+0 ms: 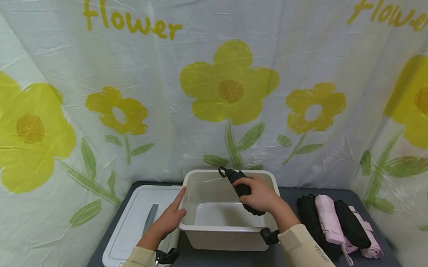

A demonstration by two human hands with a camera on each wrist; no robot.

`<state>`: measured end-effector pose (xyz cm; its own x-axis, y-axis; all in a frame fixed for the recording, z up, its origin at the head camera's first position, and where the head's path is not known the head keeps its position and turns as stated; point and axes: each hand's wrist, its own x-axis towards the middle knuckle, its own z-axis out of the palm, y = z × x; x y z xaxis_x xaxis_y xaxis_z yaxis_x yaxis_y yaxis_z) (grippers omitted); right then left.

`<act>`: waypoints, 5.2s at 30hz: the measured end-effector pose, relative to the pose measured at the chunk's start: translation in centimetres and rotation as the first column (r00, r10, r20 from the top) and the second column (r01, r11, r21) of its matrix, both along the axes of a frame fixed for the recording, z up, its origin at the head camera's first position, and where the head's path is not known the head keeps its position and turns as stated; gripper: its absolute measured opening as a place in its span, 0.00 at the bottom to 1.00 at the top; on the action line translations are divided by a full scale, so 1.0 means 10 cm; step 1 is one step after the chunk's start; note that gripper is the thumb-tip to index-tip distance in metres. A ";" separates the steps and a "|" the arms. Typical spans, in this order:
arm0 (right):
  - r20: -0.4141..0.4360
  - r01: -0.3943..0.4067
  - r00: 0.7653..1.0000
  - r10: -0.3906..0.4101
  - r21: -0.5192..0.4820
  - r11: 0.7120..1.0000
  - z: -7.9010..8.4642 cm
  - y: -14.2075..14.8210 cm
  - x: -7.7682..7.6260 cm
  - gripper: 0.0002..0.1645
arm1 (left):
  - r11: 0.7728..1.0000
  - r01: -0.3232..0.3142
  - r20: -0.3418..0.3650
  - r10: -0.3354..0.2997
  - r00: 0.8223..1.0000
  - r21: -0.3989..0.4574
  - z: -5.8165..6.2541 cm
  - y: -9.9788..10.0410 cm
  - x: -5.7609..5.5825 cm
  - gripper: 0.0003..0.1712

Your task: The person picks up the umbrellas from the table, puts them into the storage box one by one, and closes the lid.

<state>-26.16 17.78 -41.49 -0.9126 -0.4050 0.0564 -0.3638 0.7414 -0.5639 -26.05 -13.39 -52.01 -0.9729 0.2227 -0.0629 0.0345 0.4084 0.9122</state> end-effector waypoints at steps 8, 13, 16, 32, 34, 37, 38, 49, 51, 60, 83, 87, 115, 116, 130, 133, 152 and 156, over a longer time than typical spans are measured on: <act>0.127 -0.008 0.992 -0.007 0.114 0.993 0.00 -0.20 -0.11 0.28 | 1.000 -0.003 -0.011 0.003 1.000 0.000 0.03 0.00 0.01 0.45; 0.183 -0.042 0.983 0.018 0.125 0.991 -0.08 -0.29 -0.20 0.28 | 1.000 -0.014 -0.014 0.014 1.000 0.003 0.05 0.01 0.02 0.44; 0.218 -0.093 0.974 0.064 0.126 0.988 -0.13 -0.33 -0.26 0.28 | 1.000 -0.019 -0.009 0.019 1.000 0.001 0.05 0.02 0.03 0.44; 0.378 -0.167 0.920 0.102 0.145 0.975 -0.28 -0.58 -0.58 0.28 | 1.000 -0.006 -0.012 0.006 1.000 0.004 0.01 -0.01 0.02 0.43; 0.389 -0.180 0.915 0.104 0.165 0.970 -0.31 -0.61 -0.60 0.28 | 1.000 -0.003 -0.009 0.004 1.000 0.007 0.00 0.00 0.02 0.43; 0.403 -0.192 0.910 0.100 0.196 0.961 -0.34 -0.65 -0.64 0.28 | 1.000 0.008 -0.014 -0.008 1.000 0.008 0.01 0.01 0.03 0.43; 0.408 -0.195 0.908 0.098 0.204 0.959 -0.35 -0.66 -0.65 0.28 | 1.000 0.010 -0.015 -0.010 1.000 0.007 0.01 0.01 0.03 0.43; 0.415 -0.184 0.907 0.067 0.248 0.951 -0.46 -0.77 -0.67 0.27 | 1.000 0.016 -0.042 -0.016 0.999 0.000 0.02 0.06 0.03 0.43; 0.416 -0.181 0.908 0.059 0.259 0.949 -0.49 -0.78 -0.68 0.26 | 1.000 0.018 -0.051 -0.018 0.999 0.001 0.02 0.07 0.03 0.43; 0.414 -0.181 0.909 0.040 0.307 0.935 -0.69 -0.82 -0.66 0.27 | 0.999 0.039 -0.056 -0.038 0.998 0.016 -0.02 0.10 0.04 0.43; 0.699 0.061 0.715 -0.005 -0.055 0.997 -0.79 -0.99 -0.64 0.29 | 1.000 0.016 -0.052 -0.017 0.998 -0.019 -0.03 0.02 0.05 0.43; 0.711 0.094 0.702 0.026 -0.130 0.987 -0.70 -1.00 -0.63 0.29 | 1.000 0.014 -0.045 -0.015 0.999 -0.022 -0.03 0.05 0.04 0.43; 0.485 -0.093 0.870 0.093 -0.023 0.995 -0.09 -0.82 -0.50 0.25 | 1.000 -0.006 -0.055 0.005 0.999 -0.011 -0.02 0.01 0.01 0.42; 0.456 -0.111 0.885 0.100 -0.002 0.994 -0.08 -0.80 -0.49 0.25 | 1.000 -0.007 -0.051 0.007 0.999 -0.010 -0.02 0.01 0.01 0.42; 0.167 -0.180 0.971 0.170 0.051 0.982 -0.01 -0.34 -0.24 0.24 | 1.000 -0.019 -0.045 0.019 0.999 0.000 -0.03 0.01 0.02 0.43; 0.194 -0.148 0.971 0.141 0.025 0.989 0.01 -0.24 -0.18 0.24 | 1.000 -0.020 -0.041 0.020 0.999 0.005 -0.02 0.01 0.01 0.43; 0.070 -0.072 0.995 0.070 0.025 0.997 0.04 0.27 0.13 0.30 | 0.999 -0.014 -0.028 0.015 0.999 0.048 -0.02 0.02 -0.01 0.44; 0.019 -0.060 0.998 0.059 0.040 0.997 -0.01 0.38 0.16 0.31 | 0.999 -0.021 -0.032 0.023 0.999 0.048 -0.03 0.03 -0.01 0.44</act>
